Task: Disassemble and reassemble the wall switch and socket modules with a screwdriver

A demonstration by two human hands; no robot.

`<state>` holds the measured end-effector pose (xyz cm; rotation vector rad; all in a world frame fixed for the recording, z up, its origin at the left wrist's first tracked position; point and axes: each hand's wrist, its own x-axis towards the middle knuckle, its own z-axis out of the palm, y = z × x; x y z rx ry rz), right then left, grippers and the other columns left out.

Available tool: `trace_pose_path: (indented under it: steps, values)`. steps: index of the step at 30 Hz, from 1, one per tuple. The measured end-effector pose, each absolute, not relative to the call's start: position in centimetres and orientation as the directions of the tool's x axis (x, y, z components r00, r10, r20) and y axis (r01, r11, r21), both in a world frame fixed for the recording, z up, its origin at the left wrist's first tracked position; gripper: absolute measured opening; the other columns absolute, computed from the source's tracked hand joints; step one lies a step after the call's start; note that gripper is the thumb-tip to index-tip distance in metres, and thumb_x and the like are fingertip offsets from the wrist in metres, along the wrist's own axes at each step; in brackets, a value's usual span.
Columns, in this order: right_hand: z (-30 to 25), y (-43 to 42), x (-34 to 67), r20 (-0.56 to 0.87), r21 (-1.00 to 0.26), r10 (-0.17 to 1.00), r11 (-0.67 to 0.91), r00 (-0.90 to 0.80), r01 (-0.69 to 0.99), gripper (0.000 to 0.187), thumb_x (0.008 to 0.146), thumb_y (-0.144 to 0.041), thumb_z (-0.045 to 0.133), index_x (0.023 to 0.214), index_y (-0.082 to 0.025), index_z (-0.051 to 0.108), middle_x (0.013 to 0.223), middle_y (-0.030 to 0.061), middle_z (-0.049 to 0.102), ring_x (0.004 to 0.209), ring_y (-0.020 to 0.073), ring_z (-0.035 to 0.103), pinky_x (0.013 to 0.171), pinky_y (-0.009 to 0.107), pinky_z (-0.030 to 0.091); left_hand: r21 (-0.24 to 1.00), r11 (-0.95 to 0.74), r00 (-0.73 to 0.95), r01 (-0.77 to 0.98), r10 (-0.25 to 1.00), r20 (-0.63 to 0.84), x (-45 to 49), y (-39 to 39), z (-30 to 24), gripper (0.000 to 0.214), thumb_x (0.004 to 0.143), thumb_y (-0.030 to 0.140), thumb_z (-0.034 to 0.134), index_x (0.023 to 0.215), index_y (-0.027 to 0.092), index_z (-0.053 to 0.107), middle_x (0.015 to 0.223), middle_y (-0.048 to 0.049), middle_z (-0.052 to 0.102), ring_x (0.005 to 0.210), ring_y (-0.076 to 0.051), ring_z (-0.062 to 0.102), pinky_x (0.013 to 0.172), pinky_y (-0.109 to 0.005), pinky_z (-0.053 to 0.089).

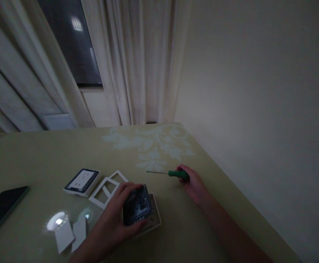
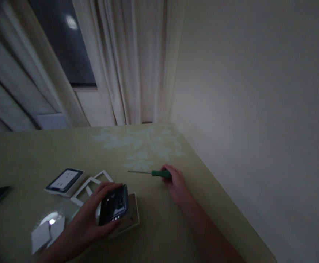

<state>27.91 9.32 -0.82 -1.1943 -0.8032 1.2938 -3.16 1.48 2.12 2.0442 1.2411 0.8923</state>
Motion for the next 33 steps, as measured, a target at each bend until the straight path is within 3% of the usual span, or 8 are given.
trace_pose_path:
  steps: [5,9,13,16,20,26,29,33]
  values:
    - [-0.4,8.8,27.2,-0.222,-0.911,0.975,-0.196,0.03,-0.364,0.037,0.082,-0.049,0.087,0.099,-0.02,0.072,0.098,0.01,0.075,0.089,0.025,0.076,0.069,0.035,0.065,0.71,-0.387,0.245,0.589,0.922,0.299,-4.6,2.4,0.5,0.065,0.085,0.033,0.083,0.146,0.034,0.059,0.145,-0.0094,0.066,0.13,-0.034,0.069,0.109,-0.051,0.06]
    - [0.3,8.0,26.3,-0.246,-0.895,0.962,-0.272,-0.116,-0.353,0.049,0.082,-0.045,0.089,0.119,-0.019,0.071,0.102,0.0096,0.077,0.09,0.0223,0.077,0.077,0.035,0.064,0.688,-0.39,0.197,0.612,0.918,0.345,-5.1,2.9,-0.9,0.063,0.086,0.04,0.083,0.144,0.03,0.06,0.141,-0.0116,0.07,0.128,-0.036,0.069,0.111,-0.056,0.058]
    - [0.4,7.2,25.3,-0.22,-0.919,0.953,-0.274,-0.208,-0.285,0.058,0.073,-0.036,0.092,0.125,-0.019,0.072,0.086,-0.0013,0.07,0.068,0.0127,0.067,0.063,0.025,0.055,0.717,-0.409,0.214,0.564,0.911,0.352,-4.8,2.5,-0.6,0.058,0.091,0.042,0.079,0.144,0.032,0.061,0.144,-0.0111,0.071,0.132,-0.035,0.068,0.114,-0.056,0.055]
    - [0.8,6.3,24.5,-0.177,-0.951,0.951,-0.231,-0.254,-0.205,0.051,0.075,-0.036,0.093,0.119,-0.017,0.075,0.074,-0.007,0.06,0.054,0.0075,0.052,0.051,0.02,0.041,0.744,-0.43,0.252,0.511,0.903,0.349,-3.9,1.7,0.4,0.05,0.095,0.044,0.076,0.143,0.035,0.065,0.148,-0.0096,0.07,0.137,-0.035,0.065,0.117,-0.054,0.053]
    - [1.9,4.7,23.1,-0.082,-0.992,0.945,-0.108,-0.318,-0.066,0.063,0.07,-0.038,0.101,0.124,-0.02,0.074,0.102,-0.0012,0.069,0.061,0.0065,0.05,0.054,0.021,0.039,0.817,-0.395,0.203,0.419,0.918,0.34,-2.4,0.8,1.1,0.043,0.097,0.052,0.072,0.137,0.036,0.073,0.144,-0.0077,0.074,0.133,-0.035,0.069,0.114,-0.051,0.057]
    - [2.0,2.9,20.8,0.157,-0.988,0.944,0.151,-0.292,-0.043,0.064,0.067,-0.046,0.102,0.122,-0.026,0.076,0.111,0.002,0.068,0.1,0.0213,0.065,0.089,0.033,0.052,0.951,-0.237,0.124,0.197,0.969,0.215,-0.5,0.5,1.4,0.047,0.098,0.067,0.066,0.127,0.032,0.08,0.136,-0.0076,0.079,0.128,-0.034,0.072,0.108,-0.047,0.06]
    - [1.6,2.8,20.4,0.232,-0.969,0.945,0.245,-0.228,0.028,0.061,0.069,-0.052,0.1,0.122,-0.028,0.079,0.116,0.0037,0.064,0.102,0.0228,0.064,0.094,0.035,0.052,0.989,-0.099,0.047,0.112,0.994,0.094,0.2,0.5,1.8,0.061,0.091,0.08,0.066,0.115,0.027,0.085,0.123,-0.0091,0.084,0.117,-0.034,0.077,0.102,-0.044,0.063]
    - [1.8,2.9,20.3,0.223,-0.97,0.955,0.236,-0.195,0.049,0.053,0.076,-0.059,0.092,0.116,-0.026,0.081,0.108,0.0038,0.066,0.095,0.022,0.064,0.089,0.035,0.052,0.996,0.087,-0.059,0.028,0.995,-0.085,1.0,0.5,2.4,0.081,0.078,0.095,0.064,0.088,0.017,0.084,0.085,-0.0109,0.084,0.078,-0.03,0.079,0.072,-0.037,0.067]
